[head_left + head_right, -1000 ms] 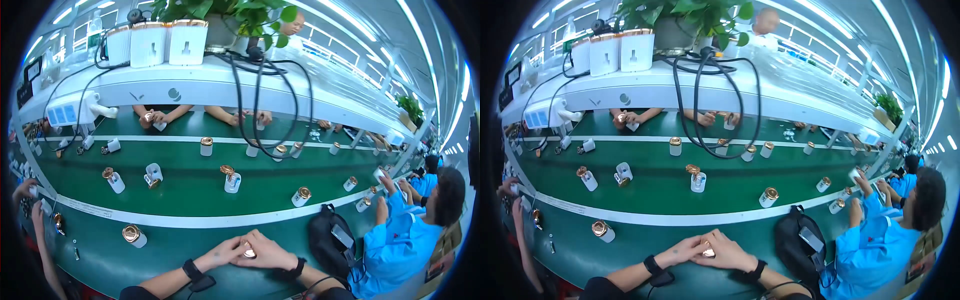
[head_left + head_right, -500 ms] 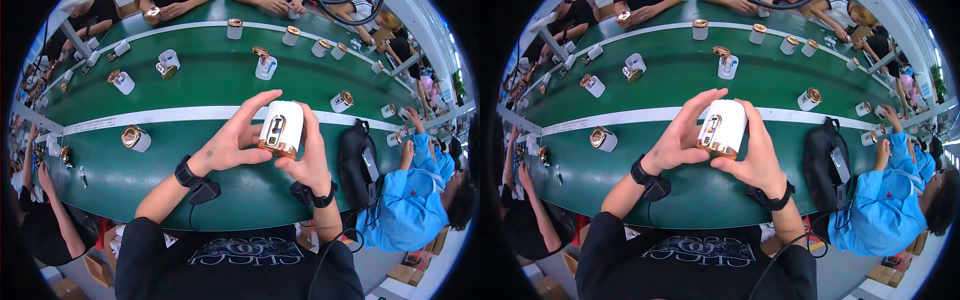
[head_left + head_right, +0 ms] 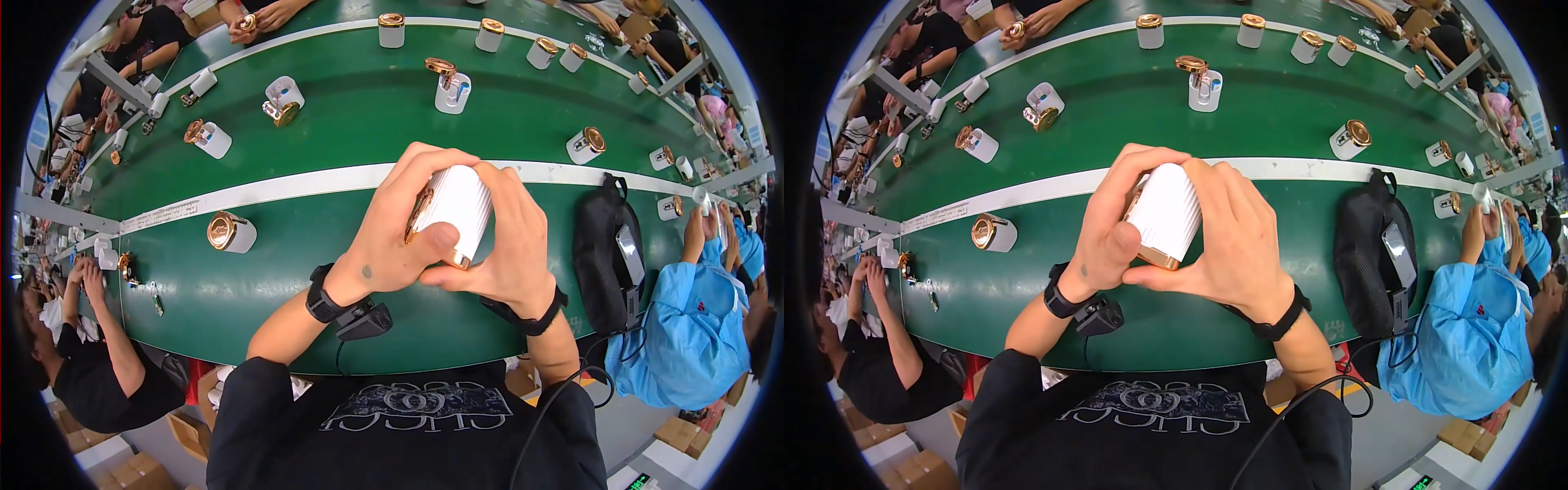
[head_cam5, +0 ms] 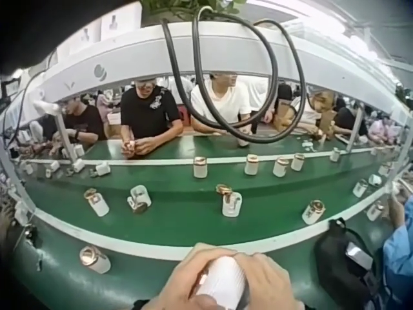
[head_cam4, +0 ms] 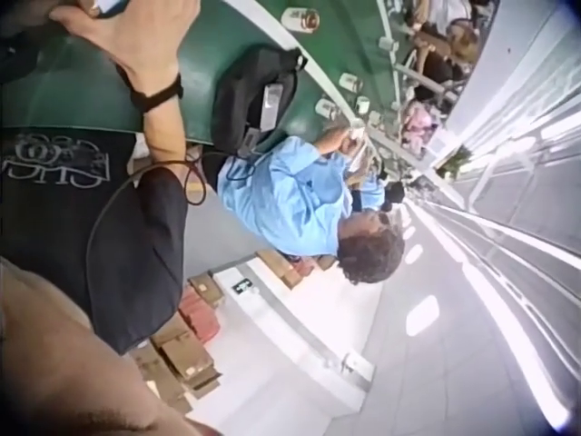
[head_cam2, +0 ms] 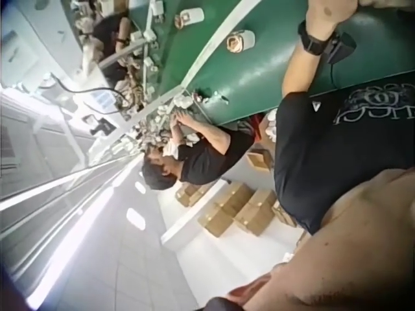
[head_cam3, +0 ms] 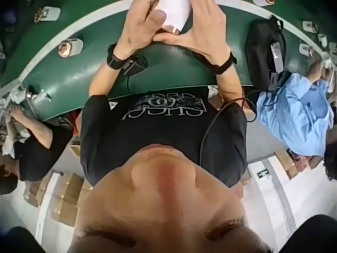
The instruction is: The person picks up a white container and a gold lid, aligns the internal wires, and presses the lid onto the container before placing it back on the conveyor belt. This assembly process is repeated for several more units along the green surface.
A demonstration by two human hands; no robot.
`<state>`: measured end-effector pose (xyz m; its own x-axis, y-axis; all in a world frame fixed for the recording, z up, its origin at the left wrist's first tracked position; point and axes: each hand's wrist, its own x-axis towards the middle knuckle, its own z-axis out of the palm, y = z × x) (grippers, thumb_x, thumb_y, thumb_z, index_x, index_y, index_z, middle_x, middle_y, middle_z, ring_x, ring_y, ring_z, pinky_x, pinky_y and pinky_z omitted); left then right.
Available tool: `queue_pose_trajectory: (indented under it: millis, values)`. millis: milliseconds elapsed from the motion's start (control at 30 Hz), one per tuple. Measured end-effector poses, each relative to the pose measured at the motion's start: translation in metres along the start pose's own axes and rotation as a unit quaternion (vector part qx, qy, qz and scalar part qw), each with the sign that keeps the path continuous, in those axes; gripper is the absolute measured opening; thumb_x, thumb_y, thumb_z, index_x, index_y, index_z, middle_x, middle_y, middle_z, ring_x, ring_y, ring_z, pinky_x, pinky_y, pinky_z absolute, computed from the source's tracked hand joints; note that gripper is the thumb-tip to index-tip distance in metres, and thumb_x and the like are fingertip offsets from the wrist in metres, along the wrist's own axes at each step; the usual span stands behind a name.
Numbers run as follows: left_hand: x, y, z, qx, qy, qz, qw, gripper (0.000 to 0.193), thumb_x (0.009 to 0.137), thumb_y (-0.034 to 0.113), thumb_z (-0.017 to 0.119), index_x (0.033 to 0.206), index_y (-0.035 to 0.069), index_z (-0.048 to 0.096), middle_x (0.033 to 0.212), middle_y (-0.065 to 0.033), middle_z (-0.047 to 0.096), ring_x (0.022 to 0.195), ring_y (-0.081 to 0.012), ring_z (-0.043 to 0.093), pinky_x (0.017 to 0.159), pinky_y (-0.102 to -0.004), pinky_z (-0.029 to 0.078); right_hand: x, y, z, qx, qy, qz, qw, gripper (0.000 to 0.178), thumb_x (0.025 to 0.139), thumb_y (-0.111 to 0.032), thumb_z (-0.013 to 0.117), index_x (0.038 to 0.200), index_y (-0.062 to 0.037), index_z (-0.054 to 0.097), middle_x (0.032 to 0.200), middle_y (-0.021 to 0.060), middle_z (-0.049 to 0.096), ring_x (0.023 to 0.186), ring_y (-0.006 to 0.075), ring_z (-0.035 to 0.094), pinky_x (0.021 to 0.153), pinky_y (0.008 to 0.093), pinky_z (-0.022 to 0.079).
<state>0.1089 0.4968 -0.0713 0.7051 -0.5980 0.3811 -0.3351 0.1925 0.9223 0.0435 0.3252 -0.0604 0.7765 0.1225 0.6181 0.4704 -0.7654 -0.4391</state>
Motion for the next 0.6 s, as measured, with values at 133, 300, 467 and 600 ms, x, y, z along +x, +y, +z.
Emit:
queue_pose_trajectory:
  millis: [133, 300, 467, 600]
  values:
    - [0.001, -0.014, -0.001, -0.005, 0.041, 0.046, 0.998, 0.07, 0.098, 0.056, 0.05, 0.132, -0.005, 0.052, 0.111, -0.0121, 0.055, 0.097, -0.0195, 0.058, 0.083, -0.0337, 0.048, 0.008, -0.002, 0.008, 0.024, 0.008, -0.009, 1.0, 0.095, 0.062, -0.054, 0.093, 0.126, 0.0047, 0.055, 0.099, 0.0149, 0.06, 0.085, 0.0325, 0.06, 0.076, 0.041, 0.052]
    - [-0.001, -0.025, -0.001, -0.009, 0.072, 0.083, 0.994, 0.047, 0.102, 0.032, 0.046, 0.127, -0.006, 0.053, 0.102, -0.0117, 0.056, 0.087, -0.0172, 0.059, 0.074, -0.0314, 0.048, 0.009, 0.001, 0.011, 0.056, -0.03, 0.015, 0.998, 0.091, 0.066, -0.052, 0.09, 0.128, 0.0052, 0.055, 0.102, 0.0177, 0.06, 0.09, 0.0348, 0.06, 0.079, 0.0431, 0.051]
    - [0.008, -0.027, -0.005, 0.007, 0.072, 0.088, 0.994, 0.046, 0.103, 0.033, 0.047, 0.126, -0.006, 0.054, 0.104, -0.0113, 0.058, 0.087, -0.016, 0.058, 0.075, -0.0303, 0.047, 0.014, 0.006, 0.009, 0.071, -0.056, 0.043, 0.995, 0.094, 0.065, -0.05, 0.091, 0.131, 0.0049, 0.054, 0.109, 0.0193, 0.06, 0.096, 0.0358, 0.06, 0.083, 0.044, 0.051]
    - [0.011, -0.02, -0.013, -0.046, 0.096, -0.011, 0.994, 0.054, 0.106, 0.043, 0.045, 0.13, -0.004, 0.055, 0.115, -0.0146, 0.065, 0.095, -0.0195, 0.065, 0.081, -0.0334, 0.053, 0.021, 0.007, 0.011, 0.112, -0.076, 0.07, 0.988, 0.094, 0.061, -0.039, 0.095, 0.135, 0.0019, 0.054, 0.112, 0.0175, 0.06, 0.1, 0.0354, 0.06, 0.085, 0.0425, 0.051]
